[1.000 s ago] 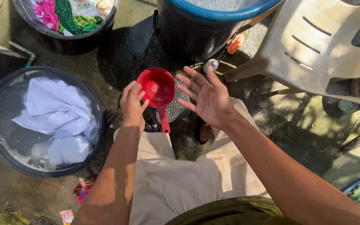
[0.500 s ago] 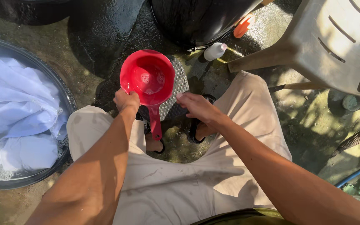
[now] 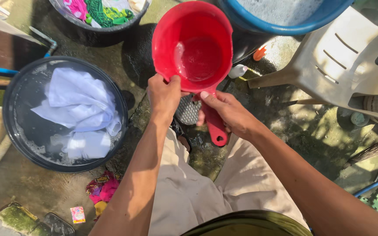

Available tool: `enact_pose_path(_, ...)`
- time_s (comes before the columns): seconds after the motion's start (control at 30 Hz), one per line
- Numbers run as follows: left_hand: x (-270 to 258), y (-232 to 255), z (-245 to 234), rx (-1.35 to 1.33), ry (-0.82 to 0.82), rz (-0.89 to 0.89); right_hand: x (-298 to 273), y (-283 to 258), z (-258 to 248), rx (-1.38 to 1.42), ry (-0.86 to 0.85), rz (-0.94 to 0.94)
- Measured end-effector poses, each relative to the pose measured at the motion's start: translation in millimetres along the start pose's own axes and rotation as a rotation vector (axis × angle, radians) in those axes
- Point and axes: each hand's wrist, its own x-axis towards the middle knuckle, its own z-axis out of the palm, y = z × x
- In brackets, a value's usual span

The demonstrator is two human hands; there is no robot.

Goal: The person gathers wet clothes from a blue basin, carries them to a washing machine, and places them inside the drum before pouring soapy water from a red dipper into the machine.

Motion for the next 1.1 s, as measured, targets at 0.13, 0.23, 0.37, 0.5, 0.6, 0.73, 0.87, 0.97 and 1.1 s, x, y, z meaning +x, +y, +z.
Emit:
enact_pose_path(0.13,1.2,66.3,15.7,-0.013,-0.153,0.058,-43.7,-72.0,9.8,-0.127,0.261,-0.139)
enact_pose_path(0.23,17.4,102.5,43.1,0.053,-0.281,-0.002,-70.0,-122.1,-12.5,-0.461,0.504,-0.11)
enact_pose_path(0.37,47.3,129.5,95.3,0.091,-0.268,0.06,-77.5,-173.6,-70.7,-0.654,0.617,-0.156)
enact_pose_path(0.5,85.7,132.0,152.1,0.188,-0.228,0.246,-48.9,-202.2,-161.9,-1.098,0.734,-0.143)
enact_pose_path(0.6,120.5,115.5,189.2,0.063,-0.259,0.304,-7.8,-208.8,-234.4,-1.205,0.774,-0.177)
enact_pose_path(0.73,171.5,76.5,235.9,0.018,-0.221,0.252,39.4,-205.2,-325.0,-1.354,0.74,-0.416)
enact_pose_path(0.87,215.7,44.0,274.0,0.096,-0.175,0.163,71.8,-199.7,-379.0,-1.332,0.683,-0.462)
enact_pose_path(0.97,230.9,36.5,290.7,0.366,-0.063,0.151,89.8,-199.7,-395.9,-1.424,0.684,-0.456)
enact_pose_path(1.1,240.8,41.3,297.6,0.595,-0.149,0.02,108.9,-195.1,-399.3,-1.436,0.611,-0.295)
